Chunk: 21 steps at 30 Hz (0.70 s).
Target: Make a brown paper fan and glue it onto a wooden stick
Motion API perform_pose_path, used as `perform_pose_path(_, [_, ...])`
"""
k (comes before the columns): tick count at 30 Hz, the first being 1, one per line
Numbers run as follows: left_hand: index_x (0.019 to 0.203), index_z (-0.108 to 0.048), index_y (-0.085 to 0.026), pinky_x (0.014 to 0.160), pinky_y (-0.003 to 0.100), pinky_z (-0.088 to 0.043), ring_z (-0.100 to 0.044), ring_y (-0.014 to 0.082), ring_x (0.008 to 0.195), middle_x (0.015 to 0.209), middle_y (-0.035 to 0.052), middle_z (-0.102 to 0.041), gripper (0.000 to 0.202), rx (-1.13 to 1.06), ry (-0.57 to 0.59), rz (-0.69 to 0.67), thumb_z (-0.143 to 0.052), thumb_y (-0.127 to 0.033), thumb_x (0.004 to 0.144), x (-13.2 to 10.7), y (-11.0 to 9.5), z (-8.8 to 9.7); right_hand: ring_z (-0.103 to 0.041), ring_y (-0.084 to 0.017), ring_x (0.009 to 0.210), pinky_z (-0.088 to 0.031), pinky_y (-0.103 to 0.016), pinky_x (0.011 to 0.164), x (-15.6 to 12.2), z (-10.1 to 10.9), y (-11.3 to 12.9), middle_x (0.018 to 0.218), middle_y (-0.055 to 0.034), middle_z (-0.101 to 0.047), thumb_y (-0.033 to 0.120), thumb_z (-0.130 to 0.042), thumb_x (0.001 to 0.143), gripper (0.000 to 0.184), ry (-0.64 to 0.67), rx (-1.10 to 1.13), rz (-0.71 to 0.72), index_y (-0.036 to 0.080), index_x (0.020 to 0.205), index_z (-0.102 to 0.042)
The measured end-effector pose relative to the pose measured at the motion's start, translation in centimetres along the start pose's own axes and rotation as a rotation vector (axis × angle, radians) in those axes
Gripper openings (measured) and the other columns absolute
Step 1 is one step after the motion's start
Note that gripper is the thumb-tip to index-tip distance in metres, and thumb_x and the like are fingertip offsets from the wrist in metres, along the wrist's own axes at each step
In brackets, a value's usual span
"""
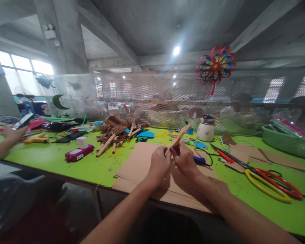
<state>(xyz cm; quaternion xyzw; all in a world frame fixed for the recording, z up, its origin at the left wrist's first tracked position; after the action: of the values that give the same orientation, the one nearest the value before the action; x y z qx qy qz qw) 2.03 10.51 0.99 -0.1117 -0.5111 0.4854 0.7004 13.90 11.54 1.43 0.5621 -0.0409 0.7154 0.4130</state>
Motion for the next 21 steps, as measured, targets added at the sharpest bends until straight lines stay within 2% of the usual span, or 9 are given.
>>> perform_pose_path(6, [0.084,-0.063,-0.016,0.064,0.027,-0.043,-0.060,0.0167,0.071,0.079,0.0061,-0.066,0.014,-0.017,0.018,0.041,-0.051,-0.023,0.079,0.2,0.1,0.3,-0.059,-0.020,0.067,-0.046,-0.032,0.065,0.0,0.1,-0.5,0.075,-0.0064,-0.064,0.028,-0.057,0.078,0.013,-0.009,0.109,-0.127,0.016,0.083,-0.055])
perform_pose_path(11, [0.087,-0.063,-0.016,0.061,0.025,-0.044,-0.060,0.0150,0.068,0.078,0.0048,-0.066,0.017,-0.076,0.021,0.064,-0.051,-0.024,0.079,0.4,0.8,0.1,-0.060,-0.019,0.063,-0.048,-0.032,0.059,0.0,0.2,-1.1,0.075,-0.0075,-0.065,0.034,-0.063,0.073,0.024,-0.010,0.303,-0.240,0.015,0.086,-0.058])
perform_pose_path(16, [0.089,-0.063,-0.016,0.063,0.024,-0.044,-0.060,0.0148,0.070,0.081,0.0052,-0.066,0.018,-0.073,0.018,0.038,-0.051,-0.025,0.079,0.4,0.9,0.1,-0.052,-0.012,0.046,-0.044,-0.025,0.046,0.2,0.5,-0.7,0.061,-0.0015,-0.061,0.040,-0.062,0.074,0.026,0.043,0.504,-0.329,0.016,0.080,-0.056])
perform_pose_path(21, [0.091,-0.063,-0.015,0.063,0.025,-0.044,-0.060,0.0147,0.069,0.078,0.0052,-0.066,0.018,-0.049,0.008,0.052,-0.051,-0.022,0.078,0.4,0.8,0.2,-0.050,-0.011,0.046,-0.042,-0.024,0.045,0.5,1.6,-0.9,0.059,0.0005,-0.057,0.039,-0.065,0.070,0.026,-0.016,0.551,-0.374,0.016,0.073,-0.055])
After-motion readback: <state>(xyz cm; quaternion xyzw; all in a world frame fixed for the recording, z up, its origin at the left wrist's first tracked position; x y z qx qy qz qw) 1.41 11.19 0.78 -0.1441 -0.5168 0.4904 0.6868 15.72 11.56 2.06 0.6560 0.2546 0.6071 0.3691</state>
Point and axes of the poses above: each hand's wrist, its own x-axis towards the middle knuckle, its own z-axis out of the back of the hand, y = z × x, the point moved 5 cm from there along x, towards the middle knuckle
